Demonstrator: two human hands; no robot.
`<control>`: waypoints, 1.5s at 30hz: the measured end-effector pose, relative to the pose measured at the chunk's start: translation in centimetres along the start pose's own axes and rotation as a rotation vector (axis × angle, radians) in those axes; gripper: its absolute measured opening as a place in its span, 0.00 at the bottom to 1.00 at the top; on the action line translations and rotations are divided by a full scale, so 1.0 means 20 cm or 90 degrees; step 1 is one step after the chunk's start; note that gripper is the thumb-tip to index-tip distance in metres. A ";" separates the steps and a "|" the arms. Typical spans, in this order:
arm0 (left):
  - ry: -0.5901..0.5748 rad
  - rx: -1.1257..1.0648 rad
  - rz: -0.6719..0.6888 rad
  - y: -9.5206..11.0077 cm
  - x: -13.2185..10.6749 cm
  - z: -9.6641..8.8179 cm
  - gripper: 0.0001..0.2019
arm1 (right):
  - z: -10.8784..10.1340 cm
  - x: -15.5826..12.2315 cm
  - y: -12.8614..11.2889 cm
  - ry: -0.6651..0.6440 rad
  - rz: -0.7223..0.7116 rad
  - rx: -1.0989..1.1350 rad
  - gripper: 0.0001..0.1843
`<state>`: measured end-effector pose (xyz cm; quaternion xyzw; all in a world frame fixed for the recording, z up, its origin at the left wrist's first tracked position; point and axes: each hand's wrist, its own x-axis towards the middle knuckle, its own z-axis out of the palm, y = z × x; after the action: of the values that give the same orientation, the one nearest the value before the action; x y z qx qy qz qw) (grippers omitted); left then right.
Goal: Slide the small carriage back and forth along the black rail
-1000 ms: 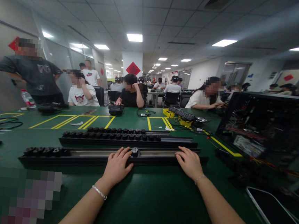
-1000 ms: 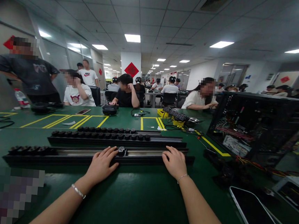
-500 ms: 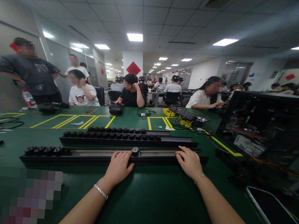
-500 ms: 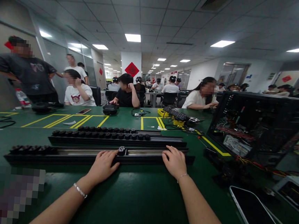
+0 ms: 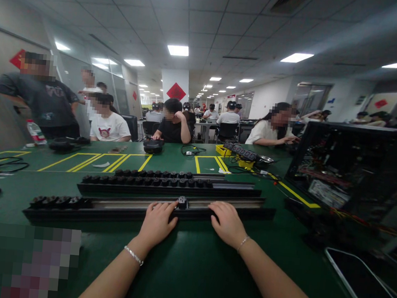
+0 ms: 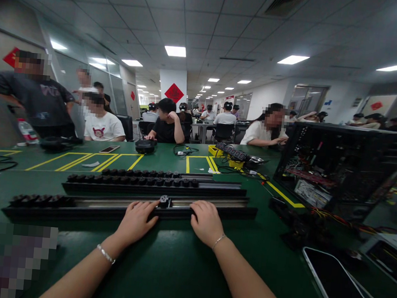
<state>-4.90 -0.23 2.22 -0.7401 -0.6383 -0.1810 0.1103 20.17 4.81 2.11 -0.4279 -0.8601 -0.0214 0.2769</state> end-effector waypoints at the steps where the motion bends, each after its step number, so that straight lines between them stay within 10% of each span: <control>1: 0.001 0.001 0.000 0.00 0.00 0.00 0.22 | 0.01 0.00 -0.04 -0.012 -0.008 0.007 0.20; 10: 0.001 0.016 -0.001 0.02 0.01 -0.01 0.22 | 0.07 0.05 -0.26 -0.076 0.038 0.011 0.26; 45: 0.064 -0.025 0.032 0.01 -0.01 0.01 0.14 | 0.00 0.09 -0.24 -0.144 0.020 -0.076 0.21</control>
<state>-4.65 -0.38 1.88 -0.7477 -0.6096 -0.2276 0.1324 15.74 2.94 3.98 -0.4565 -0.8764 -0.0201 0.1523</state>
